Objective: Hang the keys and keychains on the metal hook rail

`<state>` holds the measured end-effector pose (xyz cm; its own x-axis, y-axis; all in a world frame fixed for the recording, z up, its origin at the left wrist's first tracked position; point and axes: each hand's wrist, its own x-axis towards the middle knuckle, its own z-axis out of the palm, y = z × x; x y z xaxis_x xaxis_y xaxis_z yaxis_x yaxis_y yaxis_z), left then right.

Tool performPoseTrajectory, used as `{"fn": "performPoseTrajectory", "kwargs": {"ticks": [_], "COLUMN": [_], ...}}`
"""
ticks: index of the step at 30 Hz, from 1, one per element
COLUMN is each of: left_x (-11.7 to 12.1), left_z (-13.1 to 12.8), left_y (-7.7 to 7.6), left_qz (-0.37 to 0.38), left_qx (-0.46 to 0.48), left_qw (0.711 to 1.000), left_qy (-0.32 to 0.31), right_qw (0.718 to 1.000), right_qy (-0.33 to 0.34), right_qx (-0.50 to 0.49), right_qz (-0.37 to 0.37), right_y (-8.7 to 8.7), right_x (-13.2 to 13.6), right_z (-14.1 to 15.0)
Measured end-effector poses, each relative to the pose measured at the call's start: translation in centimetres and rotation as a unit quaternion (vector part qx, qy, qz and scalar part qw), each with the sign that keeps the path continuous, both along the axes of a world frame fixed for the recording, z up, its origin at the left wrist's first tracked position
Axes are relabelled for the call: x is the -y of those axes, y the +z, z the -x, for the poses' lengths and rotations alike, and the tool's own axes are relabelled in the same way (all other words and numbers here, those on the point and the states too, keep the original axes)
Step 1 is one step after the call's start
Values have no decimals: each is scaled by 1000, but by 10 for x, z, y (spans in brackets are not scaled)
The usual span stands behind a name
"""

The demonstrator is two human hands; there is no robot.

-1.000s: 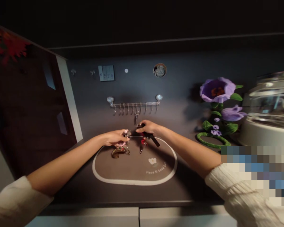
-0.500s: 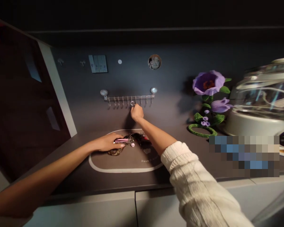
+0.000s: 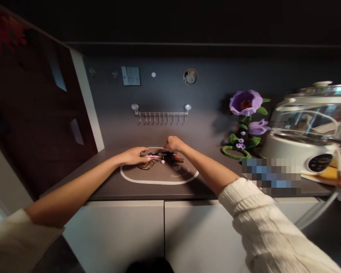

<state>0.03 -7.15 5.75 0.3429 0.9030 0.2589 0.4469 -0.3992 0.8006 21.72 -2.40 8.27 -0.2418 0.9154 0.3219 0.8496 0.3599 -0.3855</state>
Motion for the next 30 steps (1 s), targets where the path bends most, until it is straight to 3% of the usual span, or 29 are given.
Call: {"fn": "performPoseTrajectory", "kwargs": {"ticks": [2,4,7,9,13,18,21,24,30], "left_x": [4,9,19,24,24,18,17,17,14], "left_z": [-2,-5,-9,-9,-7,-2,1,3,8], "left_y": [10,22,38,43,31,-5,-22,-31,-24], "left_qz": [31,81,143,179,234,299,317,325,302], "left_qx": [106,152,111,145,314,416,419,411,401], "left_qw": [994,983,970,950,900,843,838,841,855], "left_qy": [-12,-64,-165,-210,-192,-164,-147,-137,-130], "right_qw": [999,983,910,864,808,764,756,753,750], "right_qy": [43,128,222,248,237,220,218,217,217], "right_qx": [-3,-28,-130,-207,-372,-466,-474,-481,-489], "right_qz": [33,127,325,386,391,389,395,394,388], "right_y": [4,15,32,38,24,-18,-39,-49,-42], "right_x": [9,21,45,58,68,64,64,67,65], "right_z": [-3,-4,-2,-1,-1,-8,-13,-16,-12]}}
